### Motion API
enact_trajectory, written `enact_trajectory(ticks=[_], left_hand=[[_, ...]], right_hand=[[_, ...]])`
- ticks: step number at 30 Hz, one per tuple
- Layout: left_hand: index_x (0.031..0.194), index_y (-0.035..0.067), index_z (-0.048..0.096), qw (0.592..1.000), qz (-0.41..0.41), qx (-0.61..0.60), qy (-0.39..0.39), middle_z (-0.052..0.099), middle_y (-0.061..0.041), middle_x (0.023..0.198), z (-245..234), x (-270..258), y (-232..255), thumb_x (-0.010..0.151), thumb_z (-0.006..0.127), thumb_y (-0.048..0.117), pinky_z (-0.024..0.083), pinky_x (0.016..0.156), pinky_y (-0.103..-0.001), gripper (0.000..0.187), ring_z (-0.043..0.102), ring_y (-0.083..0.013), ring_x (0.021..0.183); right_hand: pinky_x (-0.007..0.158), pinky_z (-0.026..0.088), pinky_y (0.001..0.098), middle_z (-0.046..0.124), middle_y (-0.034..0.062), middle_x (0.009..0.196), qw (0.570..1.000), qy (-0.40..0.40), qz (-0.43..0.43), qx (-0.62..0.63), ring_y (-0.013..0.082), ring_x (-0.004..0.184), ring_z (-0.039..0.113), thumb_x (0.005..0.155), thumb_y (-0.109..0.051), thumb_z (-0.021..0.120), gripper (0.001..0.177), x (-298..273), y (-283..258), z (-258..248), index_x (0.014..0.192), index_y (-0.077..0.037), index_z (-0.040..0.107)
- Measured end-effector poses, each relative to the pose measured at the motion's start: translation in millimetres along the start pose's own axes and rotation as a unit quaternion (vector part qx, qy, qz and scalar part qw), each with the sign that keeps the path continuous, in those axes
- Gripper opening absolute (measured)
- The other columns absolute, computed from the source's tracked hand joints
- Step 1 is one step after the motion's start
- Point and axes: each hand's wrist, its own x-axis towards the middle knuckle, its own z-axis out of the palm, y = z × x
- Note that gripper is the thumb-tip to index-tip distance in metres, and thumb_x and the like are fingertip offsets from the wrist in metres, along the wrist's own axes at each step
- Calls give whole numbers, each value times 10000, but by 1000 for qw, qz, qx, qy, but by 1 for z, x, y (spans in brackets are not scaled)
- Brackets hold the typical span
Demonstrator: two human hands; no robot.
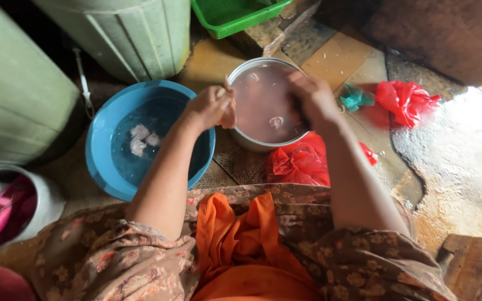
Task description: Preparing and cleaning raw chicken pieces in a bowl of water using a knife while sitting on the floor.
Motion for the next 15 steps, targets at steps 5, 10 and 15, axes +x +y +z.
enact_trajectory(ticks=[5, 10, 15], left_hand=[[873, 73, 720, 934, 218, 282, 14, 759, -70, 788, 29, 8, -13, 1094, 431, 358, 565, 705, -372, 462, 719, -245, 731], [1355, -3, 602, 809, 367, 447, 104, 762, -127, 1002, 36, -1, 8, 995, 482, 296, 559, 621, -484, 483, 702, -355, 778], [931, 146, 736, 928, 111, 342, 93, 722, -153, 871, 39, -2, 25, 966, 561, 393, 548, 752, -500, 305, 696, -400, 818]], right_hand=[[425, 382, 260, 525, -8, 654, 990, -132, 48, 15, 86, 485, 471, 1027, -318, 566, 523, -23, -7, 43, 1501, -107, 504], [473, 374, 240, 474, -49, 690, 986, -163, 30, 14, 36, 561, 428, 1055, -285, 588, 567, -22, 8, 46, 1571, -99, 443], [541, 396, 230, 499, -51, 735, 986, -79, -98, -112, 36, 624, 458, 1078, -238, 606, 452, -9, 36, 38, 1509, -105, 572]])
